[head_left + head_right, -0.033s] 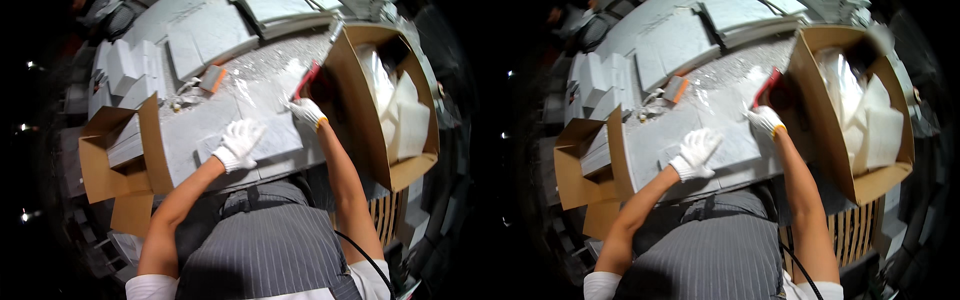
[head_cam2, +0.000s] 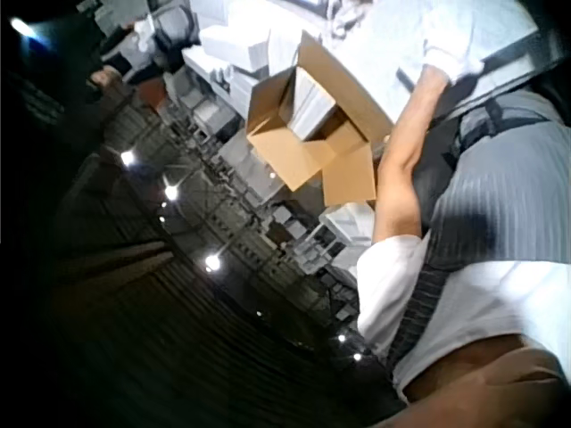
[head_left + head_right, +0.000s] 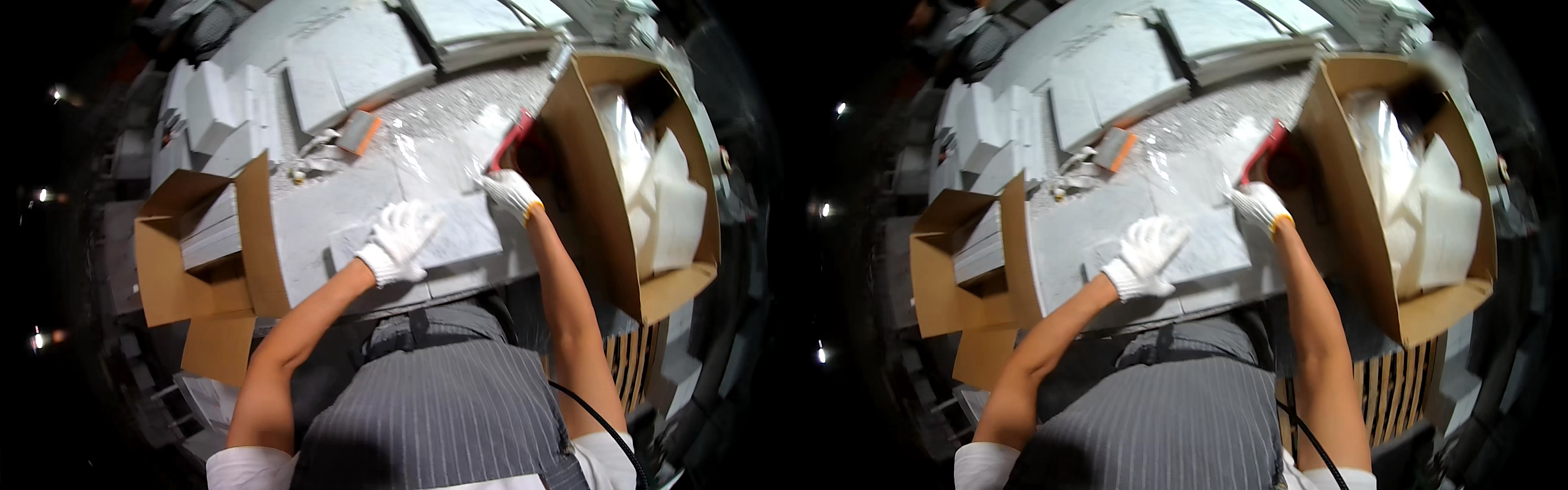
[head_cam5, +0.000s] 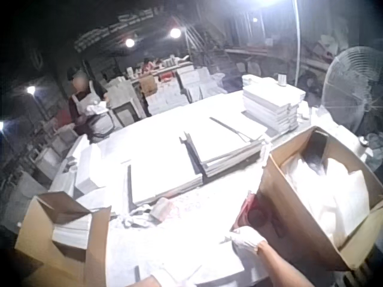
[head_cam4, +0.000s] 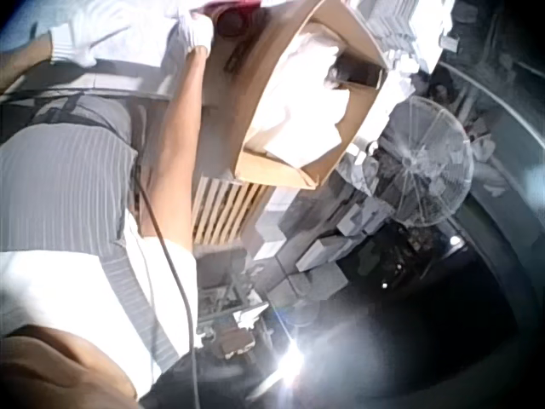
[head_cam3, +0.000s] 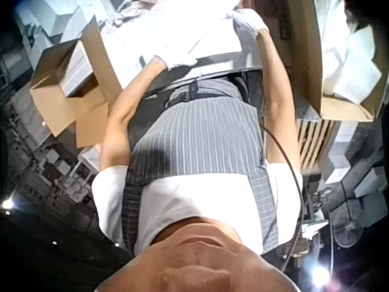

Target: The person wraps rectangular tiles in plastic film using a handheld dispenser, then places the wrapped tiles into a cardboard box. The process is repeated for multiple tiles.

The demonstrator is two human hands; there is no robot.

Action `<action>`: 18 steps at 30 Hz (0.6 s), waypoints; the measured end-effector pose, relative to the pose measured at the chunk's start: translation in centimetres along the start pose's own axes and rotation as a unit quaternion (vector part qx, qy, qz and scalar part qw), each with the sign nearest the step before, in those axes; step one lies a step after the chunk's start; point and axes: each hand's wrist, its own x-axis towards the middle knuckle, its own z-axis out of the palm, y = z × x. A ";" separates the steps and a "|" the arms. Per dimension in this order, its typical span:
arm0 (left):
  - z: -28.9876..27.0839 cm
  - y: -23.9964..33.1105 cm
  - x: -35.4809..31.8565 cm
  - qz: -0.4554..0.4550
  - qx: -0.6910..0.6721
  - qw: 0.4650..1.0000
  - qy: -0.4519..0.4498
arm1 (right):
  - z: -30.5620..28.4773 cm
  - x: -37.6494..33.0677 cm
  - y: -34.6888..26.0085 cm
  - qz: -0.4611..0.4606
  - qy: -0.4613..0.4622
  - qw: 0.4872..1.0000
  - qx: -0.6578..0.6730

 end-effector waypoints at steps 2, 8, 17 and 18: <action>0.4 0.0 -0.1 0.013 0.033 0.999 -0.004 | -0.4 0.2 -0.5 0.044 -0.037 0.998 -0.016; 0.1 0.2 0.2 0.033 -0.006 0.998 0.046 | -1.0 -1.2 -2.0 0.052 -0.029 0.998 -0.017; 0.1 0.3 -0.6 -0.024 0.012 0.999 0.018 | -0.6 -1.7 -1.3 0.071 -0.018 0.983 0.166; 0.0 0.6 -1.2 -0.023 0.015 0.996 0.083 | -0.3 -1.9 -0.7 0.064 -0.037 0.979 0.192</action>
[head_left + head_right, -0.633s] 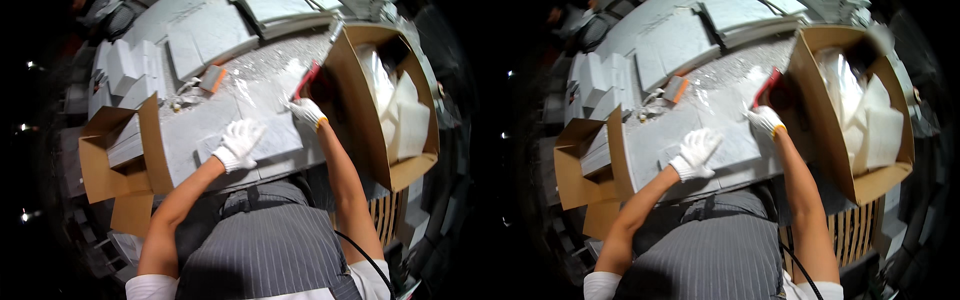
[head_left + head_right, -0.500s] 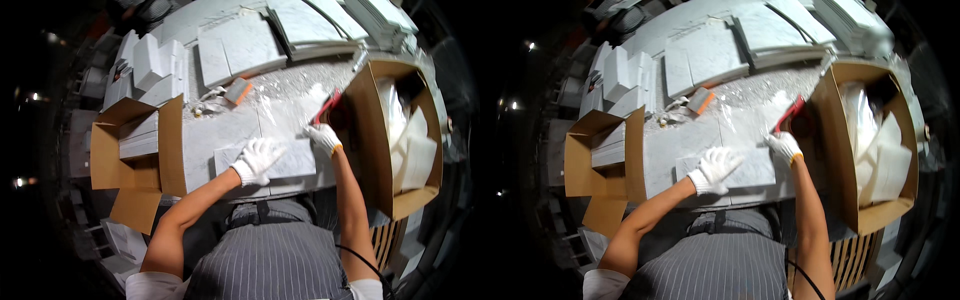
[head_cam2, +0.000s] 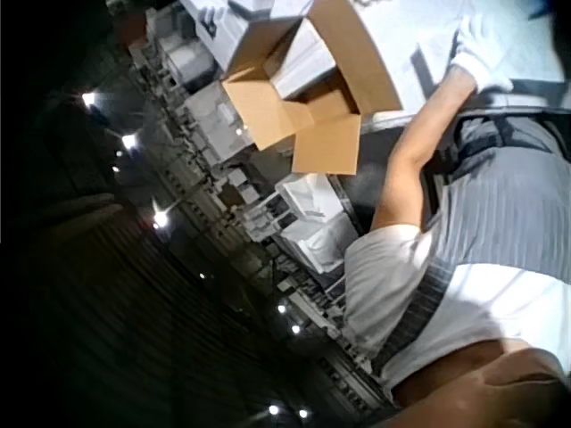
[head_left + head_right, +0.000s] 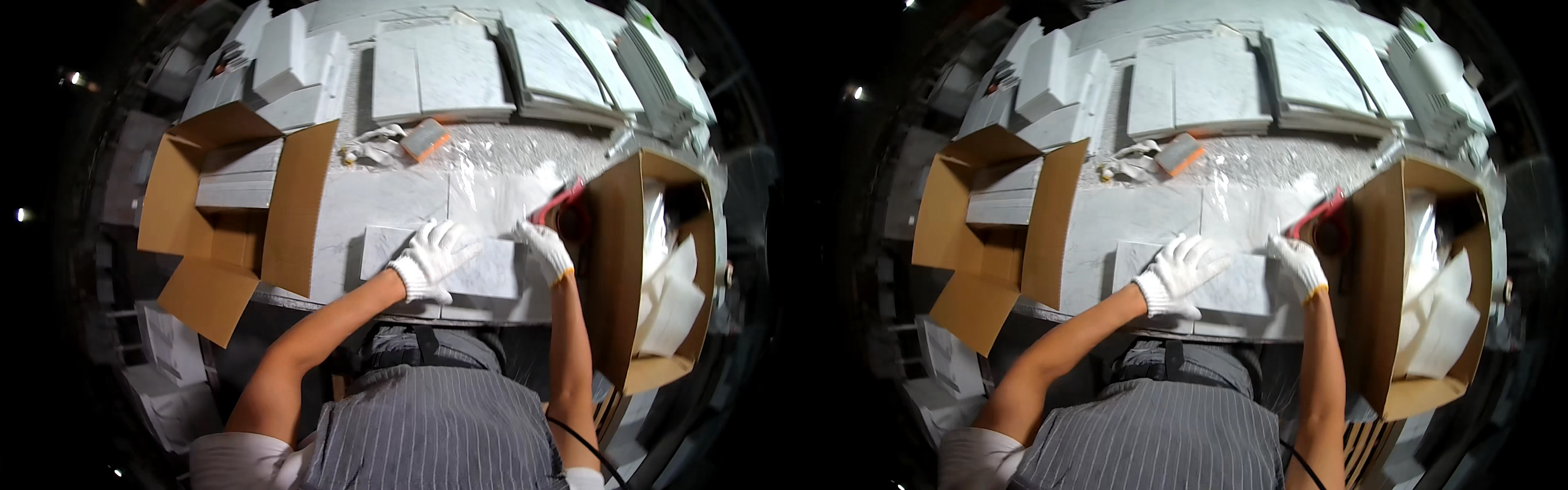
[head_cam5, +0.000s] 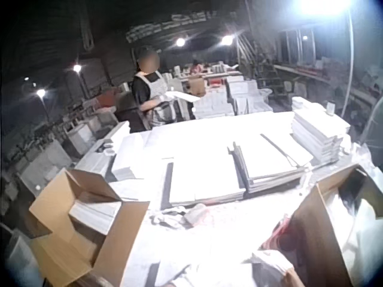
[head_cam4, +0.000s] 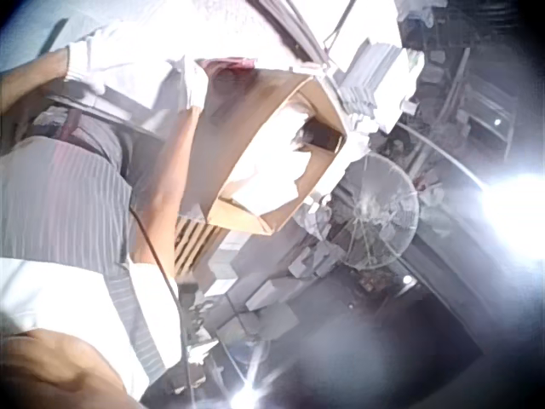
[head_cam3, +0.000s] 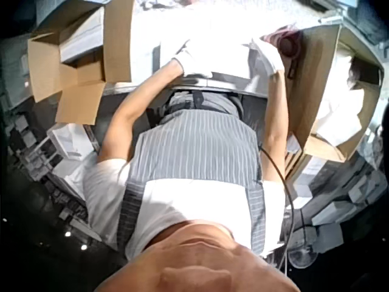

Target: The person wraps rectangular tiles in plastic film using a handheld dispenser, then places the wrapped tiles into a cardboard box. The process is repeated for multiple tiles.

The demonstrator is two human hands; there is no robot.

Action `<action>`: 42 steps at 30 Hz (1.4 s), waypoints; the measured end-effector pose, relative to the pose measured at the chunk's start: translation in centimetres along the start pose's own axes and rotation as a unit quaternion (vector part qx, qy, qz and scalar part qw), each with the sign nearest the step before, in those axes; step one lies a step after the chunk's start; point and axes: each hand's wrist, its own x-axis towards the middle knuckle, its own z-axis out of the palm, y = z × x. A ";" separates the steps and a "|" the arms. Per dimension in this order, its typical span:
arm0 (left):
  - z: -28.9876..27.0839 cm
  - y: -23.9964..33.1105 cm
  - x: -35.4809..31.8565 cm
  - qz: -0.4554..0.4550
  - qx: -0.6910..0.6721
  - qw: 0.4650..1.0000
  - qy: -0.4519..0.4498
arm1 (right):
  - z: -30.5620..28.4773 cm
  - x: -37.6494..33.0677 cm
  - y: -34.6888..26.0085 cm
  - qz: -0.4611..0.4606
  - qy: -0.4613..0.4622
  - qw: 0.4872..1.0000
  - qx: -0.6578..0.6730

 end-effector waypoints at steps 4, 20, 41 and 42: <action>2.4 -1.8 -2.2 -0.180 -0.234 0.901 0.319 | 2.0 -1.0 0.0 -0.084 0.013 0.992 -0.092; 2.6 -11.3 -7.3 -0.482 -0.393 0.779 0.080 | 5.9 -5.0 -9.1 -0.285 -0.037 0.957 -0.037; 6.5 -11.8 -5.6 -0.313 -0.693 0.542 0.357 | 5.6 -12.4 -7.7 -0.352 0.007 0.926 -0.138; 6.7 -11.8 -5.7 -0.309 -0.699 0.532 0.365 | 5.6 -13.1 -8.0 -0.387 0.020 0.891 -0.237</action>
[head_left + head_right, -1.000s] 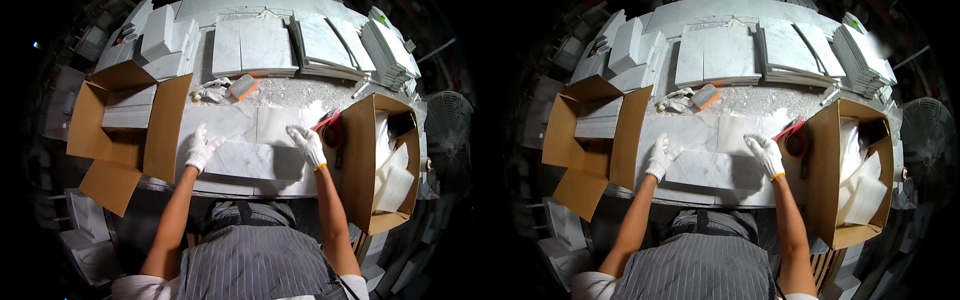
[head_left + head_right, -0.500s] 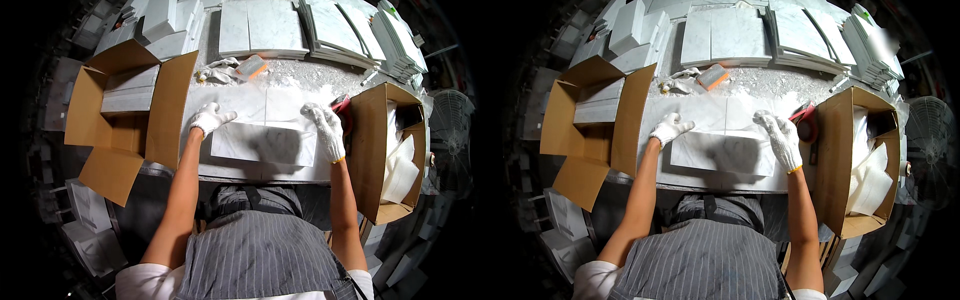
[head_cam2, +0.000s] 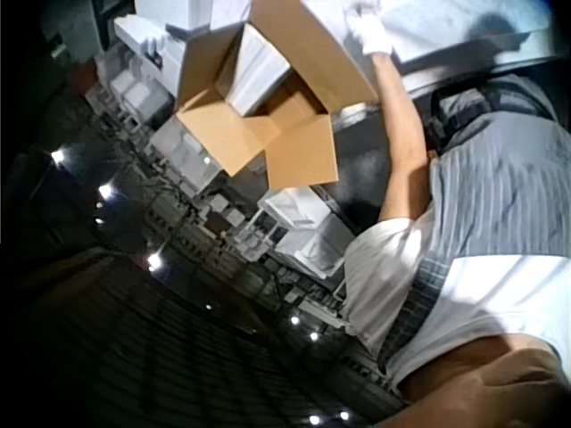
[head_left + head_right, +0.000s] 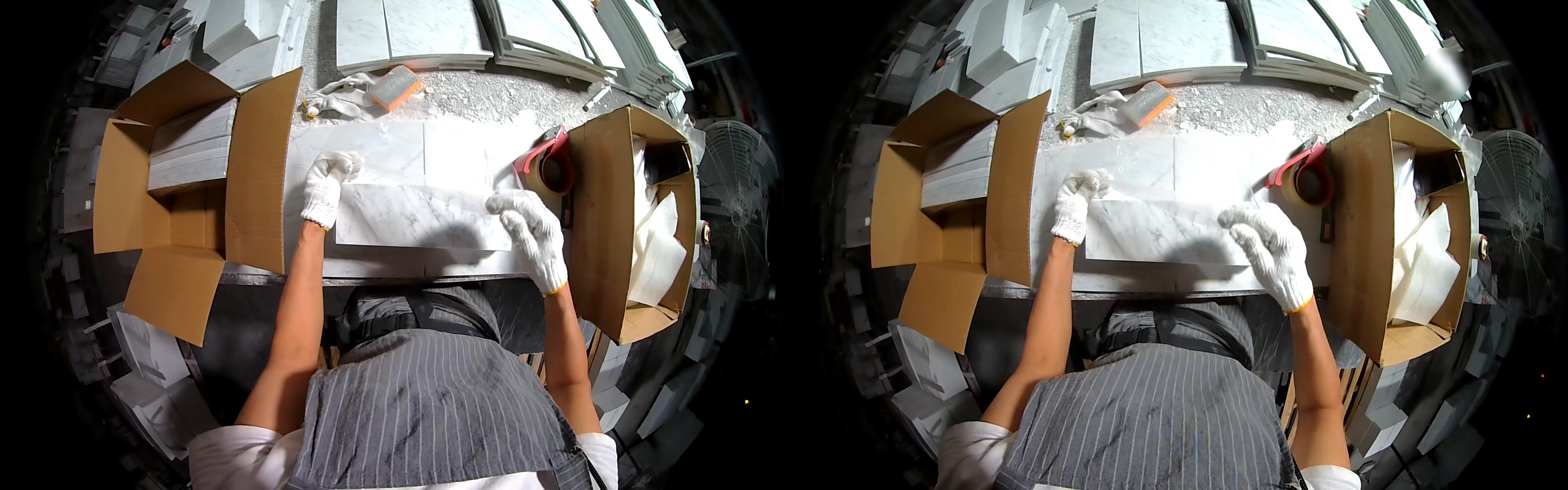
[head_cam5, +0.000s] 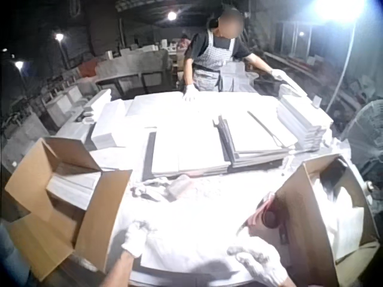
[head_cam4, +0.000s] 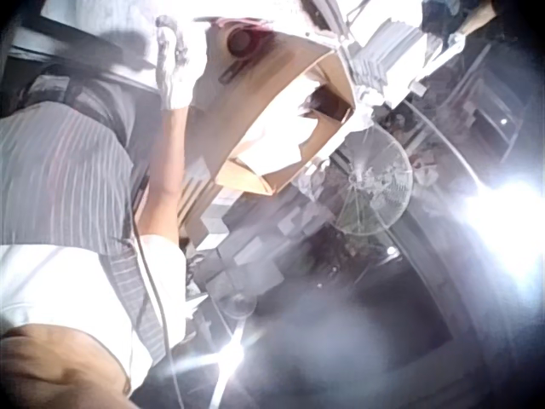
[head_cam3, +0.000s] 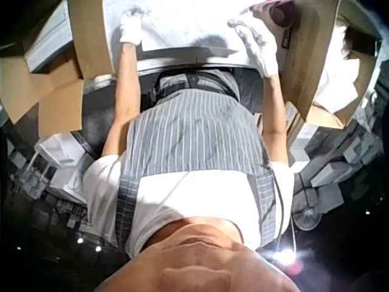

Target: The person wraps rectangular tiles in plastic film using a handheld dispenser, then places the wrapped tiles into a cardboard box. The process is repeated for multiple tiles.

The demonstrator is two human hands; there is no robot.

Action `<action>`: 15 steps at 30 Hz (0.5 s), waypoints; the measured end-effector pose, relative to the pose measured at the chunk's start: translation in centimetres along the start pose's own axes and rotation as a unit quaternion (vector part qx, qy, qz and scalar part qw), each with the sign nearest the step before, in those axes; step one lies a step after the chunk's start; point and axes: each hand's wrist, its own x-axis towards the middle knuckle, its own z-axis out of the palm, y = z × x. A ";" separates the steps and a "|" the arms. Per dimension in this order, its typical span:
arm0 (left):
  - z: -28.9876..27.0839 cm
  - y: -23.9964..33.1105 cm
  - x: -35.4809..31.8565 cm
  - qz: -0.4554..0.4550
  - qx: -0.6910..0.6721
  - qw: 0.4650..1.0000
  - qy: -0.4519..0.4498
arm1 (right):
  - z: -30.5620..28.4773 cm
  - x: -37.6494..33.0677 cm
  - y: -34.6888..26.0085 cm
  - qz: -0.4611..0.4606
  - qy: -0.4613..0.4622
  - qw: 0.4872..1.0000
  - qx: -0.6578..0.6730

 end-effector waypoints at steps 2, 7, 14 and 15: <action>-0.4 -0.5 0.1 0.006 -0.027 1.000 0.006 | 0.4 -0.9 0.0 -0.060 0.010 0.996 -0.060; -0.3 0.6 -0.5 0.006 -0.057 0.998 -0.040 | 1.4 -3.5 -0.1 -0.132 0.009 0.977 -0.169; -1.1 2.9 -5.6 0.192 0.358 0.913 -0.043 | 2.6 -8.9 2.8 -0.148 0.019 0.959 -0.242; -1.2 2.4 -6.2 0.196 0.372 0.907 -0.026 | 2.9 -9.5 3.3 -0.143 0.019 0.959 -0.245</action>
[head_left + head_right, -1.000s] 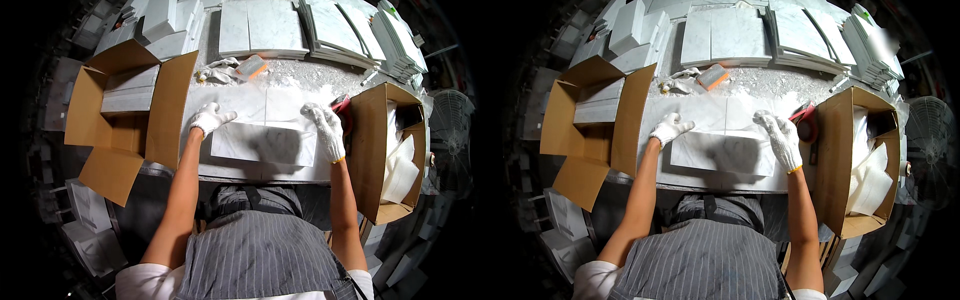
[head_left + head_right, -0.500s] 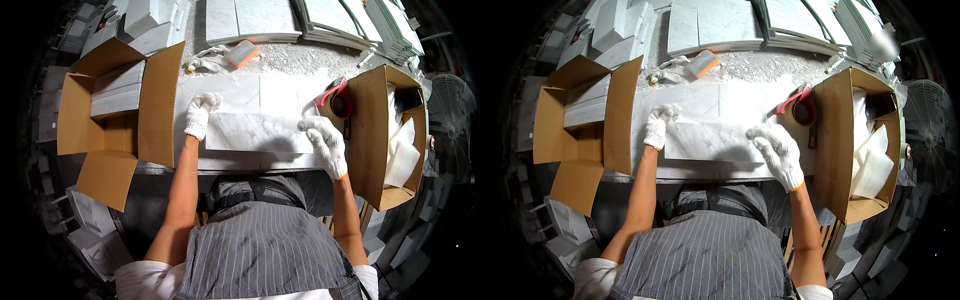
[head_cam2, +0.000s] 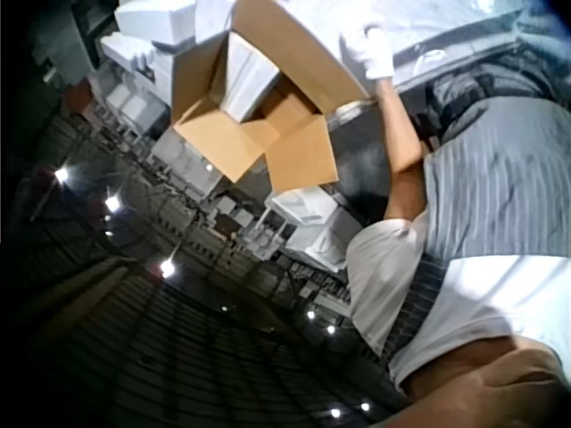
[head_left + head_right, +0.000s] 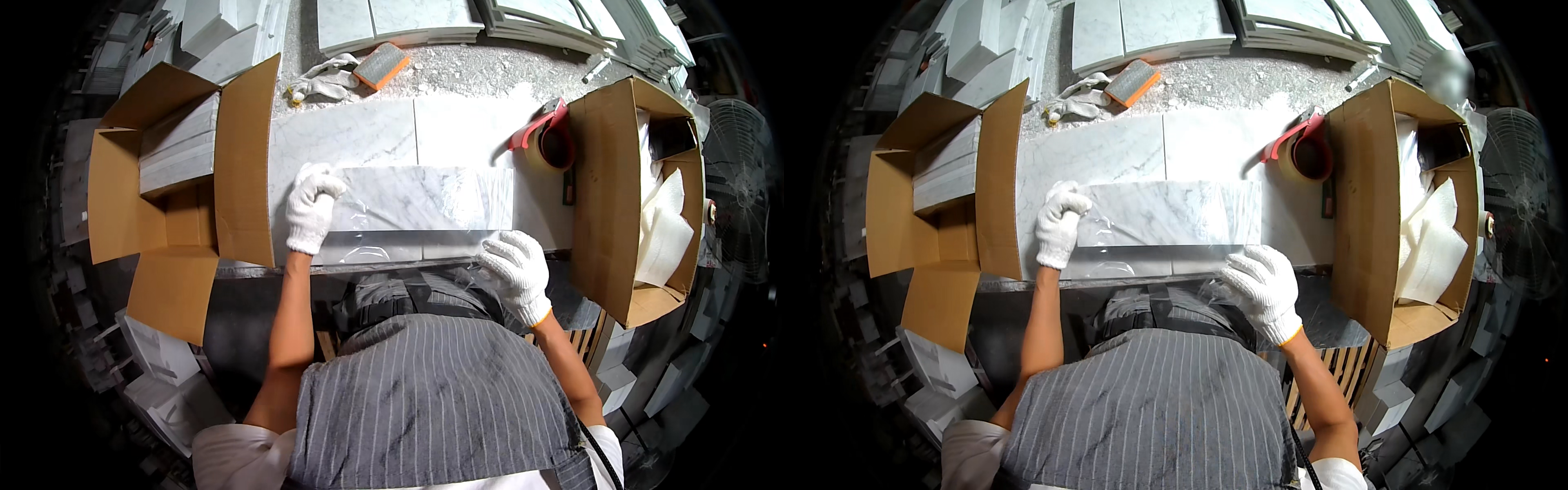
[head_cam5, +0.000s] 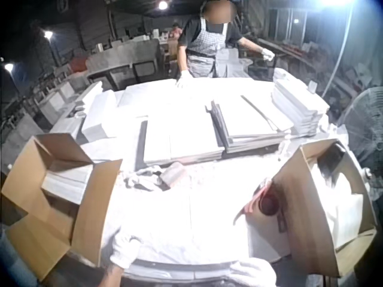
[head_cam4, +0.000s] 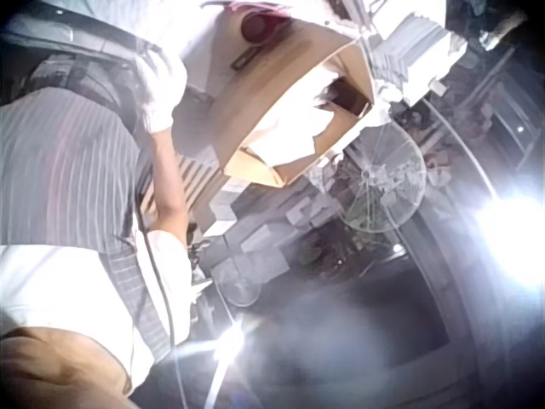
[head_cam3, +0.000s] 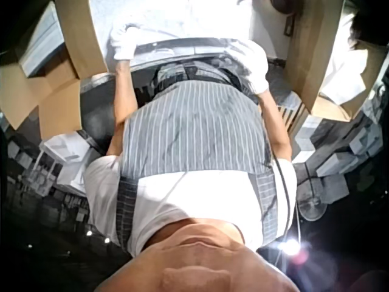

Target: The person wraps rectangular tiles in plastic film using a handheld dispenser, then places the wrapped tiles into a cardboard box. The process is repeated for multiple tiles.

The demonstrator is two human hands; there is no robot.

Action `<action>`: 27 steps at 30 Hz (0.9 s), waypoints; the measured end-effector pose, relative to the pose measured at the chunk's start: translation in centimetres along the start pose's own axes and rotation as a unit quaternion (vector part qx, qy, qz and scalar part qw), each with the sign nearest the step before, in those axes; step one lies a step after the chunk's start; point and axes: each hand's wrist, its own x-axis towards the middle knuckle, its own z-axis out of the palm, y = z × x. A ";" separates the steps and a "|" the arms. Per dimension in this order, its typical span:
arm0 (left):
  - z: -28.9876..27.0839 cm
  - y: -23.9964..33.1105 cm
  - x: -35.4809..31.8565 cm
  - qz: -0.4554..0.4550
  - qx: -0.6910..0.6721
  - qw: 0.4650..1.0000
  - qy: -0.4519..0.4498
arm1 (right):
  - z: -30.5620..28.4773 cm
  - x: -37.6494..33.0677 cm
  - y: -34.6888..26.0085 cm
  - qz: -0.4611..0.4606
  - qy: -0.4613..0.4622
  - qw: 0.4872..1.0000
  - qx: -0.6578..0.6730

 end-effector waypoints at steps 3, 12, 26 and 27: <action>-0.7 -0.1 -1.7 0.139 0.175 0.974 0.046 | 1.9 -1.9 0.7 0.012 0.002 1.000 -0.010; -1.9 9.9 -5.6 0.088 0.289 0.950 -0.080 | 6.2 -3.4 2.0 0.046 0.059 0.997 0.002; 3.2 0.5 -4.2 0.009 0.439 0.898 0.022 | 7.7 -3.8 4.0 0.032 0.060 0.997 0.042; 2.3 -0.9 -4.8 -0.084 0.387 0.915 0.071 | 7.7 -3.9 4.0 0.040 0.057 0.997 0.044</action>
